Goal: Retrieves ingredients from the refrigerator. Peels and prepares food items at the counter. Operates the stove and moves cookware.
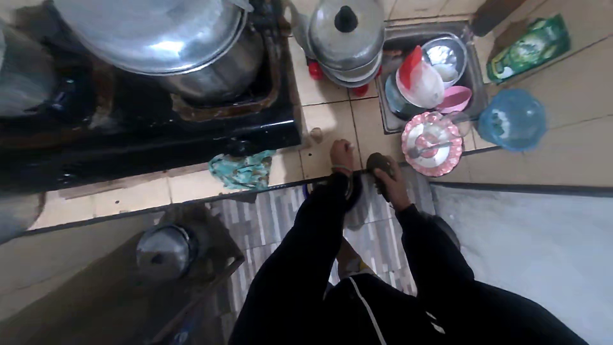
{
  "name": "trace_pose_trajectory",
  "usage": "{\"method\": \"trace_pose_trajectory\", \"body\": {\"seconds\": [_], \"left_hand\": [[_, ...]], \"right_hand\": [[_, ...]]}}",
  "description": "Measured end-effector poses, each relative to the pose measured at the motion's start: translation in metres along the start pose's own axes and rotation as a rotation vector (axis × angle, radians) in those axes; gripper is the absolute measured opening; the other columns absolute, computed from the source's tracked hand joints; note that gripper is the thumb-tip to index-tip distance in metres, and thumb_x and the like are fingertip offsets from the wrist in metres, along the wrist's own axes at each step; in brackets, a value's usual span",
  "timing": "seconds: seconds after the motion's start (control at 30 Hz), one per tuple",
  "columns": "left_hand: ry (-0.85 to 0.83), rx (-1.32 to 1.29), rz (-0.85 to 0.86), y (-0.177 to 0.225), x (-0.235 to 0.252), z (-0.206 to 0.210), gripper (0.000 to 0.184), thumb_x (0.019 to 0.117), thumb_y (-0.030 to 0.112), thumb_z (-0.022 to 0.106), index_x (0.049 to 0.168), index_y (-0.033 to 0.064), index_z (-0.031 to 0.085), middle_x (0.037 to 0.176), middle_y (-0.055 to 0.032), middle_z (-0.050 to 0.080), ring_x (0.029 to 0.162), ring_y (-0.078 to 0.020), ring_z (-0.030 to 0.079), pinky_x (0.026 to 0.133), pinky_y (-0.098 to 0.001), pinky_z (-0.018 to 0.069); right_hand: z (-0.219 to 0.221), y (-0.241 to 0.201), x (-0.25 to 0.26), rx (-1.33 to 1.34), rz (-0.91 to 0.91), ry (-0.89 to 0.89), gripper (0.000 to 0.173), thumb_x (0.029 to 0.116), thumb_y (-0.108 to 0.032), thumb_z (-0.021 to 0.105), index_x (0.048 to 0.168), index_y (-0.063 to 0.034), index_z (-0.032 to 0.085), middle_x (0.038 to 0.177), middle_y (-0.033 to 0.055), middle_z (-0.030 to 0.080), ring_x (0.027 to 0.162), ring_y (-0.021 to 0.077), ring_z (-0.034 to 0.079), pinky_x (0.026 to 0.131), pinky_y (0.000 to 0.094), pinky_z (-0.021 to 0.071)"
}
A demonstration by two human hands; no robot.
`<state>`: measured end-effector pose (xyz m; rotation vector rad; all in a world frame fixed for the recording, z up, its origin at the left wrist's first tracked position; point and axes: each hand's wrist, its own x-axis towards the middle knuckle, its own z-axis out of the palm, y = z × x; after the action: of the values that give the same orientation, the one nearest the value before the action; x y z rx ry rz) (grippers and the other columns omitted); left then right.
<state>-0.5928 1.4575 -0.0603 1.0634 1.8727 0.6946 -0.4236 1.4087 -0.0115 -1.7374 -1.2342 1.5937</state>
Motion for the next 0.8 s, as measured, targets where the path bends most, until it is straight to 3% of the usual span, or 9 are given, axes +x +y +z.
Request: {"method": "trace_pose_trajectory", "body": {"seconds": [0.13, 0.27, 0.37, 0.43, 0.57, 0.63, 0.7, 0.8], "left_hand": [[-0.001, 0.051, -0.03, -0.008, 0.009, 0.008, 0.029, 0.1019, 0.01, 0.061, 0.121, -0.0112, 0.064, 0.125, -0.0319, 0.061, 0.121, -0.043, 0.06, 0.107, -0.0525, 0.0464], [0.057, -0.003, -0.073, -0.013, 0.002, 0.005, 0.04, 0.0966, 0.006, 0.067, 0.133, -0.0095, 0.059, 0.133, -0.0326, 0.057, 0.123, -0.0431, 0.059, 0.107, -0.0515, 0.0477], [0.118, -0.055, -0.071, -0.02, -0.016, -0.003, 0.043, 0.0947, 0.007, 0.07, 0.133, -0.0081, 0.059, 0.133, -0.0314, 0.057, 0.114, -0.0399, 0.063, 0.1, -0.0481, 0.0531], [0.135, -0.097, -0.081, -0.025, -0.037, -0.011, 0.043, 0.0944, 0.007, 0.071, 0.134, -0.0057, 0.059, 0.134, -0.0294, 0.056, 0.108, -0.0375, 0.066, 0.094, -0.0481, 0.0565], [0.126, -0.112, -0.155, -0.043, -0.071, -0.015, 0.039, 0.0957, 0.012, 0.07, 0.132, 0.0005, 0.062, 0.133, -0.0237, 0.059, 0.109, -0.0336, 0.067, 0.094, -0.0498, 0.0567], [0.134, -0.133, -0.181, -0.05, -0.08, -0.013, 0.04, 0.0933, 0.012, 0.075, 0.129, -0.0015, 0.064, 0.131, -0.0241, 0.061, 0.11, -0.0334, 0.067, 0.097, -0.0479, 0.0562], [0.138, -0.154, -0.207, -0.053, -0.086, -0.012, 0.038, 0.092, 0.011, 0.076, 0.126, -0.0025, 0.066, 0.128, -0.0239, 0.063, 0.109, -0.0316, 0.068, 0.097, -0.0447, 0.0562], [0.124, -0.173, -0.236, -0.054, -0.088, -0.013, 0.036, 0.0933, 0.011, 0.074, 0.126, -0.003, 0.066, 0.127, -0.0235, 0.063, 0.108, -0.0296, 0.068, 0.097, -0.0432, 0.0564]], "right_hand": [[0.004, -0.009, 0.008, -0.09, 0.018, -0.019, 0.057, 0.1035, -0.027, 0.062, 0.156, -0.0172, 0.04, 0.101, 0.0196, 0.067, 0.068, 0.0233, 0.062, 0.062, 0.0401, 0.0552], [0.009, -0.03, 0.025, -0.189, 0.009, -0.094, 0.061, 0.1026, -0.039, 0.061, 0.157, -0.0214, 0.039, 0.116, 0.0233, 0.067, 0.08, 0.032, 0.066, 0.069, 0.0499, 0.0561], [0.012, -0.059, 0.025, -0.241, -0.139, -0.068, 0.061, 0.1032, -0.041, 0.06, 0.157, -0.0218, 0.039, 0.107, 0.0213, 0.069, 0.071, 0.0287, 0.066, 0.061, 0.0464, 0.0567], [0.016, -0.08, 0.024, -0.288, -0.256, -0.013, 0.063, 0.1031, -0.037, 0.06, 0.158, -0.0173, 0.038, 0.111, 0.0191, 0.07, 0.075, 0.0261, 0.069, 0.066, 0.0456, 0.0592], [0.027, -0.087, 0.023, -0.388, -0.385, 0.083, 0.063, 0.1026, -0.035, 0.062, 0.159, -0.0165, 0.039, 0.103, 0.0184, 0.071, 0.07, 0.0268, 0.068, 0.064, 0.0466, 0.0584], [0.035, -0.075, 0.025, -0.488, -0.325, 0.067, 0.065, 0.1037, -0.037, 0.061, 0.16, -0.0182, 0.035, 0.106, 0.0246, 0.07, 0.078, 0.0387, 0.069, 0.066, 0.0558, 0.0571], [0.049, -0.055, 0.036, -0.627, -0.152, 0.02, 0.066, 0.1048, -0.038, 0.058, 0.161, -0.017, 0.032, 0.109, 0.0296, 0.069, 0.094, 0.0494, 0.068, 0.079, 0.0656, 0.054], [0.069, -0.032, 0.056, -0.811, 0.047, -0.064, 0.066, 0.107, -0.041, 0.052, 0.162, -0.0153, 0.025, 0.11, 0.0295, 0.069, 0.102, 0.0503, 0.068, 0.085, 0.0658, 0.0534]]}}
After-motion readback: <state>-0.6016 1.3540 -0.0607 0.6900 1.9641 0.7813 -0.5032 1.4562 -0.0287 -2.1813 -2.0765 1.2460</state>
